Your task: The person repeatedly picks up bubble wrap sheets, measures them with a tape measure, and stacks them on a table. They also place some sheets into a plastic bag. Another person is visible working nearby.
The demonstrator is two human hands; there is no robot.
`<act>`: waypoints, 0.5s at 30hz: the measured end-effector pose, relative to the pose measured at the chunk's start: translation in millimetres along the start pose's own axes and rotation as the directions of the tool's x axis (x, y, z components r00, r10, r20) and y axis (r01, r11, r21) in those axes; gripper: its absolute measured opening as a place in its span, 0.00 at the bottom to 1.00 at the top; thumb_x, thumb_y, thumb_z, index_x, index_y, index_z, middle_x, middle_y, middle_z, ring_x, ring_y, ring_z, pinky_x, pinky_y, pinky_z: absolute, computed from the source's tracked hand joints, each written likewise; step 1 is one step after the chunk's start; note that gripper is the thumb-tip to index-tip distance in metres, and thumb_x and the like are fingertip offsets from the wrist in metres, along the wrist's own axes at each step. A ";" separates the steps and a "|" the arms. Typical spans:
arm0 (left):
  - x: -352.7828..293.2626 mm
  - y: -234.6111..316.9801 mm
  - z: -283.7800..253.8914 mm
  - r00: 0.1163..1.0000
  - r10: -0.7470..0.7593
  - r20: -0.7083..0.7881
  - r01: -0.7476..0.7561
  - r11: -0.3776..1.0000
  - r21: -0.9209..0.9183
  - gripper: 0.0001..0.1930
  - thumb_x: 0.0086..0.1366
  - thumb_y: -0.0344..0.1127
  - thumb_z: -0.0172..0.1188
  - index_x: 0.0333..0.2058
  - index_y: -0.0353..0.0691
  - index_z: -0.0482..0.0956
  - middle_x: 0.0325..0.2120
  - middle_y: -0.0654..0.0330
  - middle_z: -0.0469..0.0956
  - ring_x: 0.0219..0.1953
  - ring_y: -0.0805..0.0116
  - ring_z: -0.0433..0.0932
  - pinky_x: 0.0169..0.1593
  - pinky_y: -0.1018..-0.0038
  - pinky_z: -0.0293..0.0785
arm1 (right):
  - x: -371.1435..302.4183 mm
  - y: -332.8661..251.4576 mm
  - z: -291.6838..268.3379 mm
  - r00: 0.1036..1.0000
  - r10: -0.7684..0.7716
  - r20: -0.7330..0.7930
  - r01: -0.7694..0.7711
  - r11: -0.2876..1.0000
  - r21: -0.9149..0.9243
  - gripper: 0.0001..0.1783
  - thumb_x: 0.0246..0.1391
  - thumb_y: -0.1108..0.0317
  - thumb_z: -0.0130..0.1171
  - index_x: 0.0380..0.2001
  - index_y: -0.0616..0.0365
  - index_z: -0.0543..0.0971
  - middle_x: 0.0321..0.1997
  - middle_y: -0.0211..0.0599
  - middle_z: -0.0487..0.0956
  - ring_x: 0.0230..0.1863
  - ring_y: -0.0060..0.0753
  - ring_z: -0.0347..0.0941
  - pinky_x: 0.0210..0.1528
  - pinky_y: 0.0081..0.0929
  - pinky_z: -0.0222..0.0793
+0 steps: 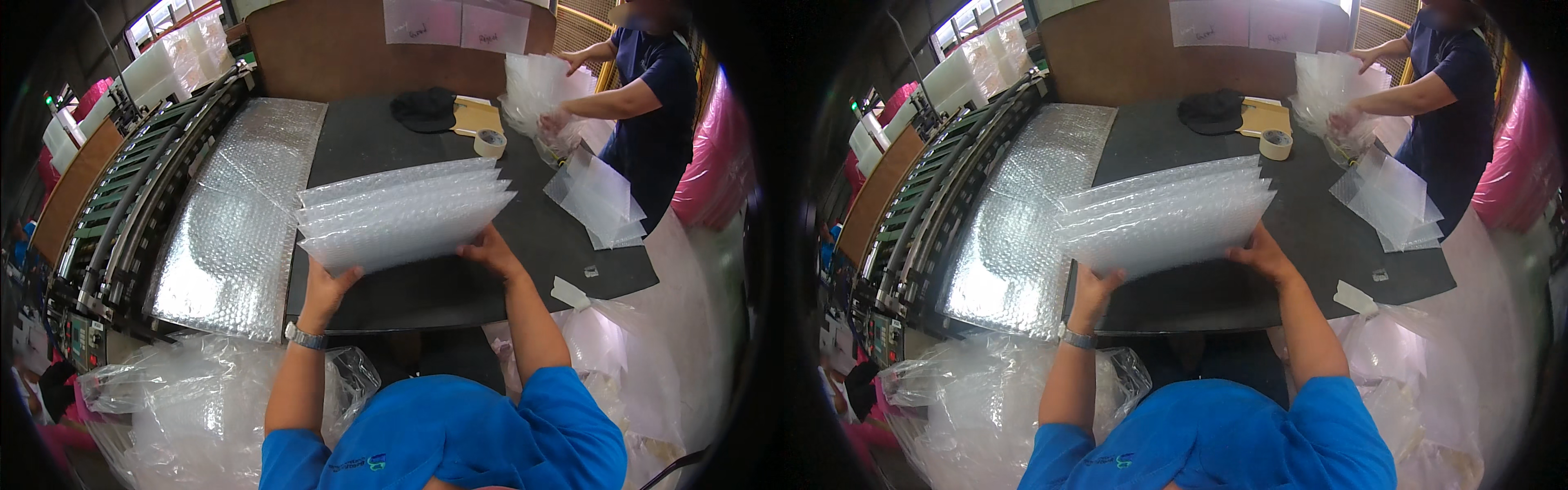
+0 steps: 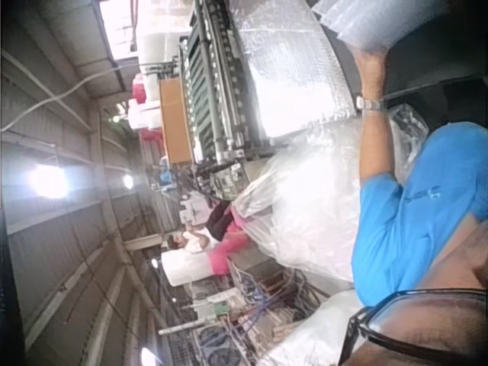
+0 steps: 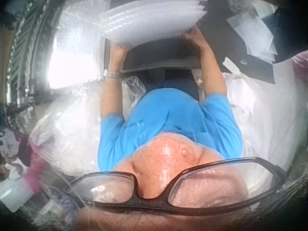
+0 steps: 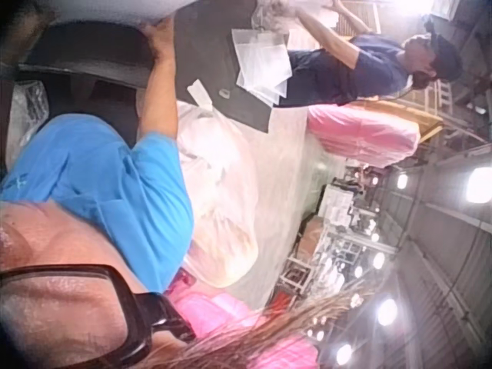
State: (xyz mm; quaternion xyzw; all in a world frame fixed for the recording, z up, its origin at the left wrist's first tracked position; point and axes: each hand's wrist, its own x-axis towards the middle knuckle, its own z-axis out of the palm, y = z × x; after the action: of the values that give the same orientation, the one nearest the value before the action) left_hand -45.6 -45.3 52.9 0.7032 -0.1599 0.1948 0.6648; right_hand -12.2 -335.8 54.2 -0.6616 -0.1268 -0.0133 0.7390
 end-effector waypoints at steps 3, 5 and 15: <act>-5.8 -7.4 3.6 0.990 -0.139 0.021 0.140 0.989 -0.048 0.26 0.50 0.37 0.64 0.45 0.33 0.64 0.39 0.57 0.70 0.43 0.67 0.68 0.48 0.72 0.62 | -1.9 11.0 -9.7 0.999 0.041 0.015 -0.041 0.999 0.001 0.41 0.32 0.69 0.67 0.52 0.62 0.59 0.50 0.37 0.66 0.53 0.34 0.60 0.57 0.29 0.52; -3.5 -5.7 7.0 0.994 -0.111 0.008 0.111 0.990 -0.082 0.26 0.51 0.37 0.64 0.45 0.33 0.65 0.40 0.57 0.70 0.42 0.68 0.68 0.48 0.73 0.63 | 0.5 11.5 -10.8 0.998 0.058 0.009 -0.059 0.998 0.020 0.41 0.33 0.69 0.67 0.52 0.62 0.59 0.51 0.37 0.66 0.53 0.34 0.60 0.56 0.29 0.53; -1.5 -25.6 1.2 0.988 -0.149 0.033 0.150 0.988 -0.042 0.30 0.52 0.40 0.63 0.50 0.34 0.61 0.47 0.54 0.65 0.49 0.64 0.63 0.52 0.71 0.58 | -6.9 11.3 -3.5 0.999 0.023 -0.029 -0.024 0.999 -0.035 0.32 0.39 0.68 0.64 0.50 0.60 0.64 0.47 0.34 0.70 0.49 0.28 0.63 0.51 0.26 0.59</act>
State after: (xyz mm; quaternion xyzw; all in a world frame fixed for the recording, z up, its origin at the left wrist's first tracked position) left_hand -34.5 -44.9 29.7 0.7010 -0.1209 0.1303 0.6907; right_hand -16.2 -338.8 41.5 -0.6758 -0.1082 -0.0161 0.7290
